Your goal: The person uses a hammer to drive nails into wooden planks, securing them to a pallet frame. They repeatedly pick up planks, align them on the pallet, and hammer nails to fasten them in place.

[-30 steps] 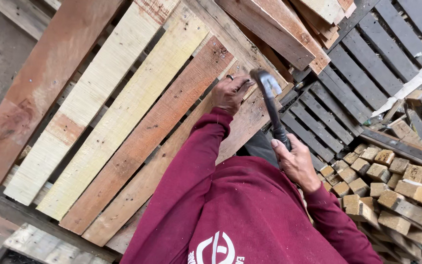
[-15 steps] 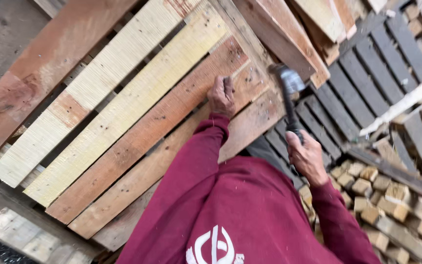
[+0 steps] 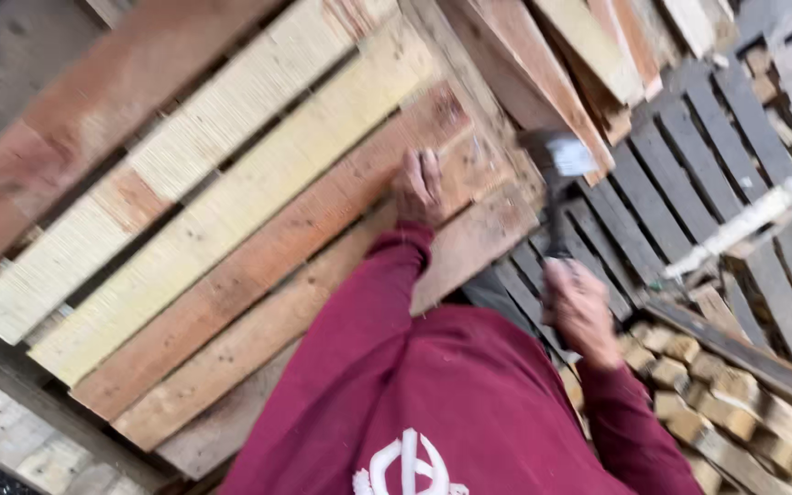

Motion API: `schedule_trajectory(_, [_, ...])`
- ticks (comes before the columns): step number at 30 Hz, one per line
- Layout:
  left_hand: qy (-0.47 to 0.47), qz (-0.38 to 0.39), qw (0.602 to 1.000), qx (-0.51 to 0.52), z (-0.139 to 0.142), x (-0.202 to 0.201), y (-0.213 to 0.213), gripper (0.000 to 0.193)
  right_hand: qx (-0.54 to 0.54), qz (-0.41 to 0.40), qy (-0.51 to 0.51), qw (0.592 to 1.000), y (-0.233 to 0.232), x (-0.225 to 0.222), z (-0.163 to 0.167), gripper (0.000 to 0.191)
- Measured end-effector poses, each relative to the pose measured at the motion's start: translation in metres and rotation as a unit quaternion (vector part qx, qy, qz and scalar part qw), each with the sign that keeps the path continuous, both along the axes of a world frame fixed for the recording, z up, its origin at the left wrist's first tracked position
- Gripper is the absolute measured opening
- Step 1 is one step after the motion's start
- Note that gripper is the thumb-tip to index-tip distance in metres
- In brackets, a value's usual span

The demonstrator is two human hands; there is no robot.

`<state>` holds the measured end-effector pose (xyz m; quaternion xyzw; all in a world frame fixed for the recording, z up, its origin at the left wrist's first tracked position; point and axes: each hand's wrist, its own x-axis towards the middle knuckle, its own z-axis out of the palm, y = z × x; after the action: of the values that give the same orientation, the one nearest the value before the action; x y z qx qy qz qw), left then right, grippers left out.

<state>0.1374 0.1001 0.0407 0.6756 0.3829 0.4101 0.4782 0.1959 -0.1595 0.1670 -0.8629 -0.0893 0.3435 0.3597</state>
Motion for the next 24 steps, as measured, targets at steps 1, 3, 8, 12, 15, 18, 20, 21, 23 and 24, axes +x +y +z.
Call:
schedule_trajectory(1, [0.003,0.003,1.0,-0.006,-0.001,0.0,-0.001,0.017,0.051,0.002,-0.034,0.998,-0.01,0.008,0.002,0.039])
schedule_trajectory(3, [0.001,-0.002,0.999,-0.04,-0.003,0.0,-0.006,0.017,0.468,0.017,0.005,0.884,-0.029,0.044,0.032,0.037])
schedule_trajectory(8, [0.0,-0.019,0.999,-0.05,-0.009,-0.007,-0.014,0.016,0.544,0.072,-0.227,0.805,-0.002,0.069,0.088,0.034])
schedule_trajectory(12, [0.01,-0.033,0.999,-0.004,-0.011,-0.007,-0.003,0.016,0.087,0.018,0.043,0.995,0.026,-0.02,-0.002,0.033])
schedule_trajectory(15, [-0.001,-0.013,1.0,0.005,-0.013,-0.002,0.001,0.016,0.076,-0.018,0.039,0.996,-0.008,-0.016,-0.025,0.034])
schedule_trajectory(18, [0.001,-0.019,0.999,-0.029,-0.014,-0.001,-0.008,0.016,0.457,0.007,0.045,0.888,-0.034,0.041,0.025,0.05])
schedule_trajectory(20, [-0.014,-0.016,0.999,-0.042,-0.013,-0.003,-0.013,0.016,0.543,0.076,-0.098,0.83,-0.026,0.07,0.07,0.048])
schedule_trajectory(21, [-0.009,-0.017,0.999,-0.041,-0.012,-0.005,-0.014,0.016,0.531,0.08,-0.177,0.825,-0.015,0.076,0.084,0.046])
schedule_trajectory(23, [0.009,-0.022,0.999,-0.049,-0.008,-0.007,-0.012,0.016,0.532,0.071,-0.219,0.815,0.012,0.066,0.088,0.045])
schedule_trajectory(24, [0.003,-0.021,0.999,-0.035,-0.005,-0.007,-0.01,0.016,0.525,0.072,-0.203,0.824,0.023,0.047,0.074,0.044])
